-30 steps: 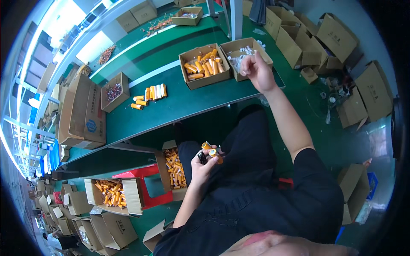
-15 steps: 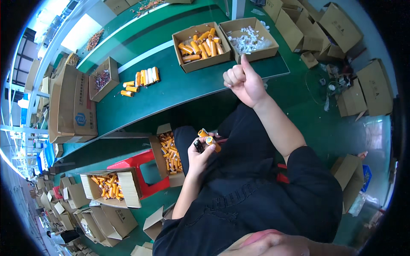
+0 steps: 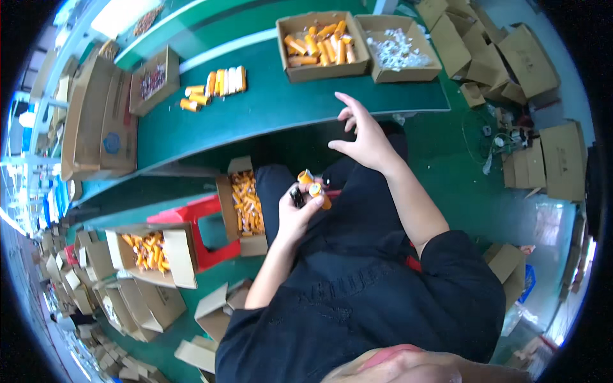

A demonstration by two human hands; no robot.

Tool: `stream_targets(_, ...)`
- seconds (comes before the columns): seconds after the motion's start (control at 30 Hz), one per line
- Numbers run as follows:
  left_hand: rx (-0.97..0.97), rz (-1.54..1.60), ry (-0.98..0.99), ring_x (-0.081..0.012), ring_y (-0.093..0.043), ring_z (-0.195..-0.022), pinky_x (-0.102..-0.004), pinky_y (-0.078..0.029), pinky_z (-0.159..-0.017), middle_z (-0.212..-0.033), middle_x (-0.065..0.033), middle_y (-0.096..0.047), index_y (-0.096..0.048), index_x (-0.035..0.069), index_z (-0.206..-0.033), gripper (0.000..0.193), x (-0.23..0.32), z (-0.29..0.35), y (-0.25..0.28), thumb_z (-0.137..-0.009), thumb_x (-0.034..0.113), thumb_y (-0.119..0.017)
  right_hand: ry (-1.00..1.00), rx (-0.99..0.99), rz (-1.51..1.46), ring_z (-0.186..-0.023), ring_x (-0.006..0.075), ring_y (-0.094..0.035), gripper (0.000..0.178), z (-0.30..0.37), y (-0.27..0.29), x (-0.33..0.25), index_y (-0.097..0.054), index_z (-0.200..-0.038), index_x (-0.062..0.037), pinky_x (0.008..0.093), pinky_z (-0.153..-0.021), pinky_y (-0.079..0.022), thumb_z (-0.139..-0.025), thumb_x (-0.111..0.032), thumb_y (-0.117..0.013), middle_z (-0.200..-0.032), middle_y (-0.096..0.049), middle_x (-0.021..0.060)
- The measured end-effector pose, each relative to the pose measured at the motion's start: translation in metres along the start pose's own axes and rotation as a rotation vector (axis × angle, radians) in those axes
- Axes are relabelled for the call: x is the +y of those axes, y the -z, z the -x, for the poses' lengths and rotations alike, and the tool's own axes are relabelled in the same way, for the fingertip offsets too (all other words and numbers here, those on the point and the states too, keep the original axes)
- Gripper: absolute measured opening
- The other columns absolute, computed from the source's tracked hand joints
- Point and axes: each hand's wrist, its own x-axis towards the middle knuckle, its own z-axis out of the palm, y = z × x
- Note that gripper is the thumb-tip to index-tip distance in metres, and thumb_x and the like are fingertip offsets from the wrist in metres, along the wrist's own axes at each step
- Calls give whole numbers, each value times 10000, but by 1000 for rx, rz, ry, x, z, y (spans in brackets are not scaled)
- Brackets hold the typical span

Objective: Assembling small electronic components by inserting batteries into plastic housings.

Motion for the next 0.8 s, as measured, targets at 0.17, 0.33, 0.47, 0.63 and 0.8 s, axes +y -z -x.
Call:
stream_targets(0.17,-18,95,-72,-189,-654,-1020,-293,-544,-919,-1280,-163,-663,-623,17,-1094,267,-1,1,7,-865,-5,-759,-32,-203,-108,-697,116,-535,214,31,-17,25,-657,-1160,-13,235,-712,-469,-947,-16,-630,-798,-599,35)
stream_targets(0.33,-63,28,-56,-228,-658,-1007,-324,-546,-911,-1258,-181,-657,-611,32,-1080,296,6,4,6,-831,14,-769,-168,-370,-411,-740,113,-582,359,38,-32,41,-646,-1282,-13,232,-689,-500,-923,1,-666,-887,-647,53)
stream_targets(0.47,-87,5,-33,-199,-658,-944,-290,-547,-860,-1187,-164,-682,-619,38,-1072,289,2,5,10,-830,16,-776,-213,-286,-620,-841,129,-624,392,46,-45,18,-637,-1319,-17,227,-728,-511,-928,-4,-644,-993,-678,78)
stream_targets(0.63,-125,74,10,-150,-654,-856,-248,-551,-791,-1067,-120,-708,-633,41,-1059,259,8,7,11,-845,28,-777,-225,-377,-688,-962,158,-666,418,50,-40,13,-624,-1350,-21,230,-803,-523,-933,-3,-615,-1116,-702,113)
stream_targets(0.8,-191,243,74,-159,-643,-840,-258,-541,-754,-1001,-93,-682,-608,43,-1106,281,7,8,15,-870,78,-758,-258,-595,-632,-988,172,-681,422,49,-33,17,-616,-1358,-12,242,-820,-550,-937,12,-616,-1196,-704,151)
